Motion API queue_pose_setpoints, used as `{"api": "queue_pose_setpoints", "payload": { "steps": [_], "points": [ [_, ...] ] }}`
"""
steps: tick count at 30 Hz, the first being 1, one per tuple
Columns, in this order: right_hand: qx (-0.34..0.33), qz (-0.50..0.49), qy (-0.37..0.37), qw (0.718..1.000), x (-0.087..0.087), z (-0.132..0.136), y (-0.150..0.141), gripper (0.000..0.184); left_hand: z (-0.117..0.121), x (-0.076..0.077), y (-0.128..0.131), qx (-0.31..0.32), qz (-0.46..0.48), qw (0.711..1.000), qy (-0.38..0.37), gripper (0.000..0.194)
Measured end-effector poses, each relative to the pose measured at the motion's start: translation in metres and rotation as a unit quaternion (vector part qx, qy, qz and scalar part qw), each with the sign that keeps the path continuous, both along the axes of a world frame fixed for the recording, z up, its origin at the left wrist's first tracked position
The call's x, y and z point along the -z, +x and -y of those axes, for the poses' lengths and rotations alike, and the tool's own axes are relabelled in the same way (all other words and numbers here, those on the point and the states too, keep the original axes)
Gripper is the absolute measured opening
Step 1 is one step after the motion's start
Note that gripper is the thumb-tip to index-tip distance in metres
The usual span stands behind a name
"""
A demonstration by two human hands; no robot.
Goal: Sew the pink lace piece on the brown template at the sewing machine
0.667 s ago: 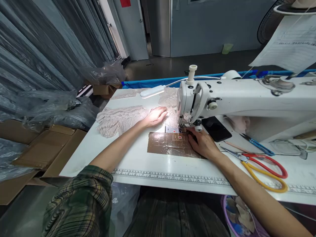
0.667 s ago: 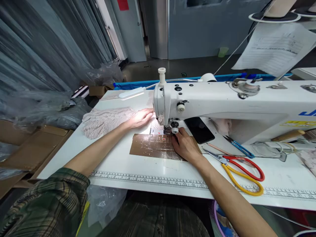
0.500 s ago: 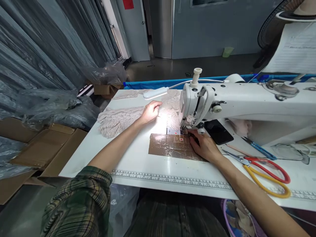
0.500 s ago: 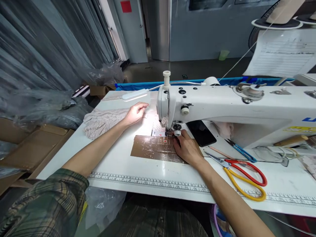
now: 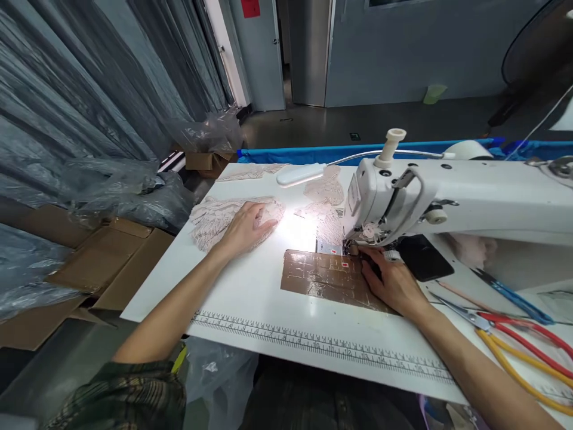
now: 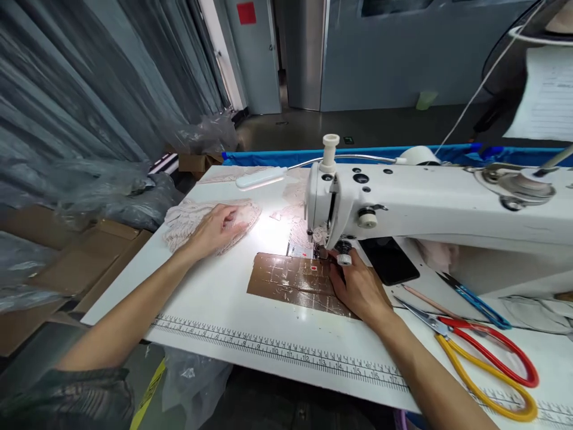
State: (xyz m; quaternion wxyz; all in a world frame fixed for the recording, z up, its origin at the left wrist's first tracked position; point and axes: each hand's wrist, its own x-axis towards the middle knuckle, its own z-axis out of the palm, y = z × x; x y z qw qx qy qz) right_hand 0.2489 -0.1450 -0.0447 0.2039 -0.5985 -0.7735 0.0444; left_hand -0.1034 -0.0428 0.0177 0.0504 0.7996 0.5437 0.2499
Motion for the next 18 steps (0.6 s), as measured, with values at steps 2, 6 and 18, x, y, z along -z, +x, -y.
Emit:
{"api": "queue_pose_setpoints", "payload": {
  "steps": [2, 6, 18],
  "points": [
    [0.004, 0.002, -0.003, 1.000, 0.003, 0.000, 0.002, 0.044, 0.008, 0.008, -0.005, -0.029, 0.002, 1.000, 0.010, 0.040],
    [-0.004, -0.025, -0.009, 1.000, 0.009, -0.001, 0.005, 0.044, 0.012, 0.017, -0.005, -0.066, 0.076, 0.995, -0.005, 0.023],
    [-0.031, -0.039, 0.039, 0.998, 0.010, -0.003, 0.011, 0.044, 0.014, 0.017, -0.013, -0.053, 0.175, 0.983, -0.027, 0.018]
  ]
}}
